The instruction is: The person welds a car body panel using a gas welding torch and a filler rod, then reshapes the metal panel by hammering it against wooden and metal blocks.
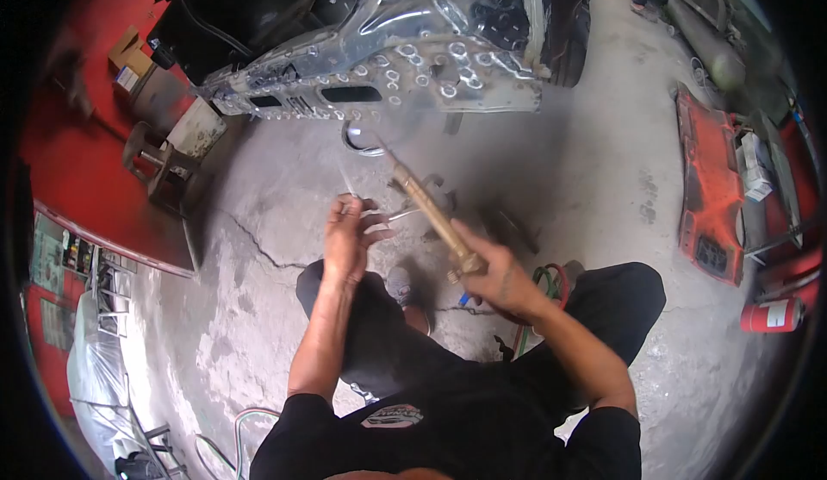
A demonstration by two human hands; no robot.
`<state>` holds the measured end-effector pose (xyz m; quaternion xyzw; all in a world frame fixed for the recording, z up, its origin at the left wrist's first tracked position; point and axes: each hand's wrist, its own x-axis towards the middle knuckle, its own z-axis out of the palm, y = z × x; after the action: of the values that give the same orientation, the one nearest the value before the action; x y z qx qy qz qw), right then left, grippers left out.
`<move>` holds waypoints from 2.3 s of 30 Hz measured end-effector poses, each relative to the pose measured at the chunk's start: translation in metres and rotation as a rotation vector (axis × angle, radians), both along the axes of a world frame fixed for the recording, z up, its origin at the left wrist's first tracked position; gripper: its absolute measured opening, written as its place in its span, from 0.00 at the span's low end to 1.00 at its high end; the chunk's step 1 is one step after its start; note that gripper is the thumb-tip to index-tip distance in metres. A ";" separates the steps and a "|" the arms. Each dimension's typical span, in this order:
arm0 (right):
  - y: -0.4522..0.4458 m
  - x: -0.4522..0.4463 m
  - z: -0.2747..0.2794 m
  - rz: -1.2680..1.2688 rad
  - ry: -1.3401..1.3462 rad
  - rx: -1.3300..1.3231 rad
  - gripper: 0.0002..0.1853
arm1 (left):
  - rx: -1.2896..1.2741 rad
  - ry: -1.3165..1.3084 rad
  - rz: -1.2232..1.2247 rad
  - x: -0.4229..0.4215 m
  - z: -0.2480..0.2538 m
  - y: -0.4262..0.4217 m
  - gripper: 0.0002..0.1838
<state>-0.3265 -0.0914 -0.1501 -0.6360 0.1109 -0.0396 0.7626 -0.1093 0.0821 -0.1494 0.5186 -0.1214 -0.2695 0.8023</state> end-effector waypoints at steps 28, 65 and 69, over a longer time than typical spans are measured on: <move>-0.046 -0.007 0.059 -0.104 -0.269 0.105 0.43 | 0.037 0.207 0.022 -0.016 -0.039 0.012 0.07; -0.060 0.006 0.089 -0.466 -0.235 -0.276 0.36 | -0.038 -0.681 0.495 0.109 0.097 -0.089 0.07; -0.062 0.008 0.090 -0.446 -0.223 -0.276 0.36 | 0.011 -0.706 0.516 0.109 0.100 -0.092 0.07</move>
<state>-0.3185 -0.1532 -0.0603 -0.6854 0.1569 -0.2908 0.6489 -0.0003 -0.0099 -0.0490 0.5967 -0.2531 0.1330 0.7498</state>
